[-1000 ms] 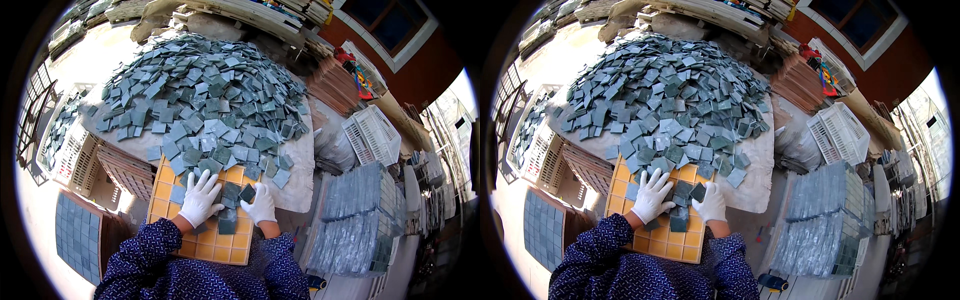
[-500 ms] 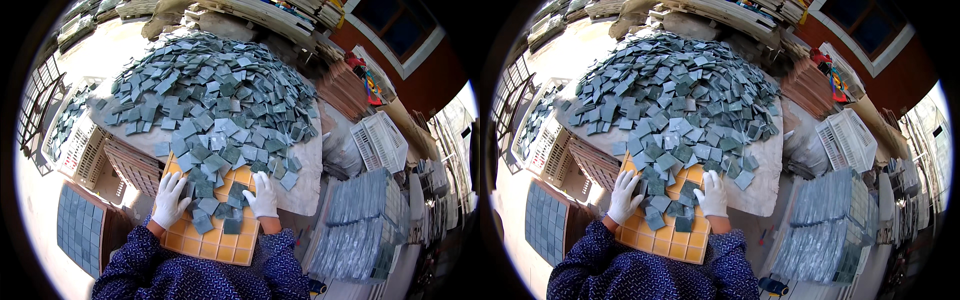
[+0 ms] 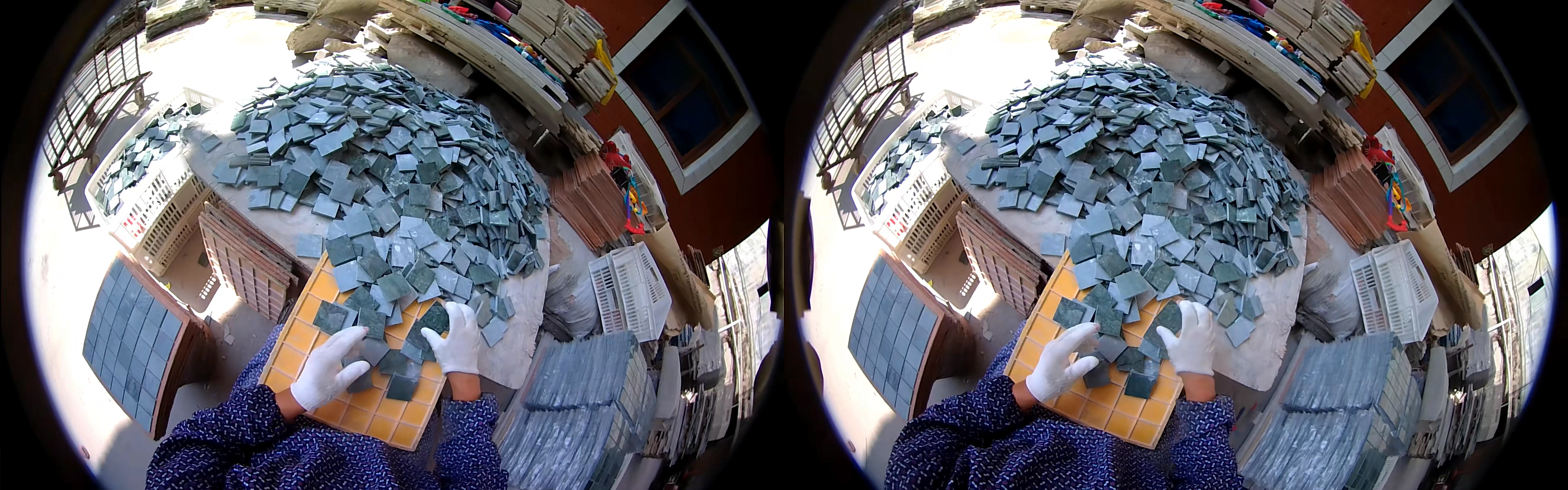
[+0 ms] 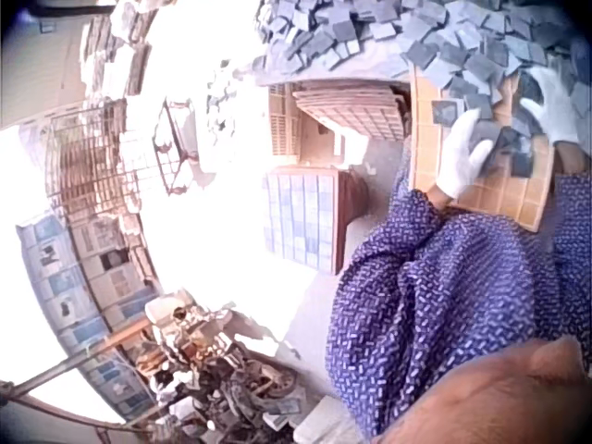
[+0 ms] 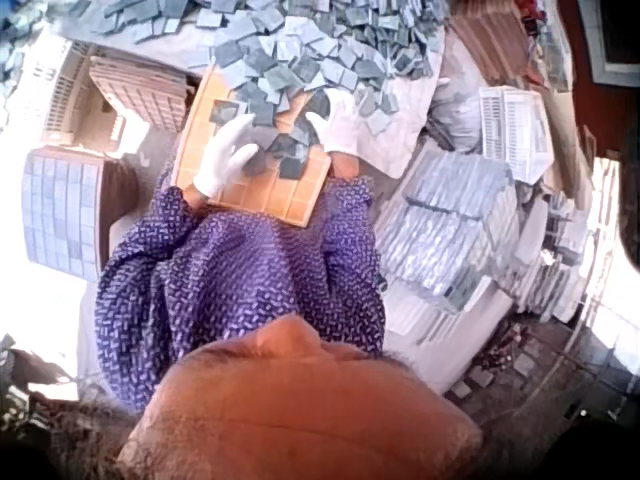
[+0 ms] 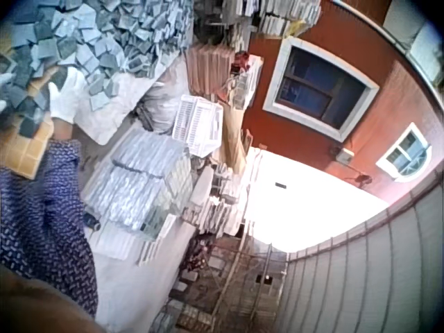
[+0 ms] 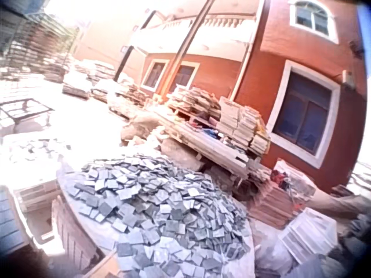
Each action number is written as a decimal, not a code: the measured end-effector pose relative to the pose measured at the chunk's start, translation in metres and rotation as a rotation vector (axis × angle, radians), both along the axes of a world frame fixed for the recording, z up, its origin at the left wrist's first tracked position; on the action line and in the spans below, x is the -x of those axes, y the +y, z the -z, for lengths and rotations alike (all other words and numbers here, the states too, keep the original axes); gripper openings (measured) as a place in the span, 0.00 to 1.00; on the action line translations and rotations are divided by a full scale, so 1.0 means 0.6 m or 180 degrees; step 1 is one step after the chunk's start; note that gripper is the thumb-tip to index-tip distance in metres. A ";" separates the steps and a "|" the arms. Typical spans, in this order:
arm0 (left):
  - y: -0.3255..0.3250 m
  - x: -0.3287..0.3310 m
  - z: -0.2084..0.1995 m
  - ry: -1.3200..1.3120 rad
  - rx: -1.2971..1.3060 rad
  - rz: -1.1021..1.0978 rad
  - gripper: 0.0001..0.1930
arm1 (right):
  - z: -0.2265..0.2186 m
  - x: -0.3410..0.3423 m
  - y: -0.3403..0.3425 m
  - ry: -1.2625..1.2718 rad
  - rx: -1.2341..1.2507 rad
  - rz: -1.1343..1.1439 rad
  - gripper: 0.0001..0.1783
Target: The person places small square tiles into a grid frame, filling empty slots one by one. They handle the frame, flip it, and continue arranging tiles from a nearby pile until the grid is filled.
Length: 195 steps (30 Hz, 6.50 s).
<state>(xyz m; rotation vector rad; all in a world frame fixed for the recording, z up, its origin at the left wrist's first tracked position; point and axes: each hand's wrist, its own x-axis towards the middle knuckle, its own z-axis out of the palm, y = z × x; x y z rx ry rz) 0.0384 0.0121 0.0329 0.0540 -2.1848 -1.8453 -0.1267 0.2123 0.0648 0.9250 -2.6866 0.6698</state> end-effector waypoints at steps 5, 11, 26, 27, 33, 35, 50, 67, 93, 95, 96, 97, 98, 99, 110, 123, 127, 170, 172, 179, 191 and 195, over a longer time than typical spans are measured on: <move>0.005 0.009 -0.018 -0.0983 -0.1991 0.0492 0.25 | -0.047 -0.110 -0.055 -0.1368 0.0182 -0.1146 0.34; 0.001 -0.011 -0.032 -0.1102 -0.2371 0.0343 0.19 | 0.002 -0.124 -0.035 -0.2743 0.1418 -0.0854 0.33; -0.003 -0.024 -0.016 -0.0987 -0.1924 0.0346 0.24 | -0.014 -0.141 -0.067 -0.3168 0.1379 -0.0079 0.12; 0.001 -0.028 -0.025 -0.1012 -0.2092 0.0495 0.25 | -0.018 -0.144 -0.061 -0.3066 0.1256 -0.0152 0.12; -0.106 -0.047 0.001 -0.1762 -0.2608 0.0670 0.19 | 0.001 -0.144 -0.020 -0.3601 0.1253 0.0180 0.16; -0.215 -0.049 0.005 -0.1389 -0.2957 -0.0259 0.15 | -0.011 -0.146 -0.009 -0.3469 0.1169 0.0174 0.16; -0.470 0.124 0.017 -0.0266 -0.1391 -0.1398 0.17 | -0.011 -0.152 -0.034 -0.2854 0.0226 -0.0272 0.17; -0.130 0.236 -0.019 -0.0074 0.3212 -0.0527 0.30 | 0.034 0.092 -0.172 -0.0050 -0.0614 -0.0126 0.37; -0.161 0.184 0.023 0.0333 0.2628 0.1069 0.33 | 0.009 0.081 -0.050 -0.0370 -0.0296 -0.1149 0.25; -0.140 0.213 0.018 0.0415 0.2567 0.0558 0.30 | 0.003 0.125 -0.062 -0.0146 0.0144 -0.0539 0.27; -0.133 0.237 0.022 0.0455 0.2506 0.0224 0.30 | 0.006 0.158 -0.071 -0.0033 0.0135 -0.0264 0.28; -0.127 0.258 0.026 0.0465 0.2458 -0.0107 0.30 | 0.015 0.192 -0.084 0.0053 0.0152 0.0001 0.30; -0.127 0.286 0.014 0.0493 0.2580 -0.0403 0.30 | 0.013 0.225 -0.097 0.0282 0.0041 0.0128 0.31; -0.128 0.319 0.019 0.0354 0.2885 -0.0698 0.33 | 0.008 0.259 -0.107 0.0536 -0.0070 0.0268 0.32; -0.177 0.331 0.017 0.0476 0.1573 0.0720 0.22 | 0.034 0.181 -0.075 -0.0049 0.0075 -0.0985 0.31; -0.138 0.277 0.045 0.0539 0.0597 0.0437 0.16 | 0.052 0.404 -0.096 0.0628 -0.1787 0.0167 0.19; -0.137 0.264 0.044 0.0741 0.0938 0.0114 0.14 | 0.029 0.405 -0.148 -0.0020 -0.2046 0.0193 0.26; 0.002 0.123 -0.044 -0.1628 -0.3051 0.2057 0.31 | 0.037 -0.282 0.164 -0.1898 0.0109 0.0650 0.33; -0.022 0.081 -0.015 -0.1786 -0.3268 0.1936 0.30 | 0.045 -0.287 0.162 -0.1848 0.0085 0.0628 0.33; -0.122 -0.039 -0.023 -0.2055 -0.1033 0.1092 0.19 | 0.028 -0.297 0.151 -0.1791 -0.0308 0.0651 0.34; -0.121 -0.125 0.044 -0.0513 0.3201 -0.0343 0.36 | 0.069 -0.302 0.151 -0.1328 -0.0168 0.0526 0.33; -0.137 -0.119 0.051 -0.0471 0.3081 -0.0184 0.32 | 0.063 -0.302 0.156 -0.1324 -0.0315 0.0453 0.29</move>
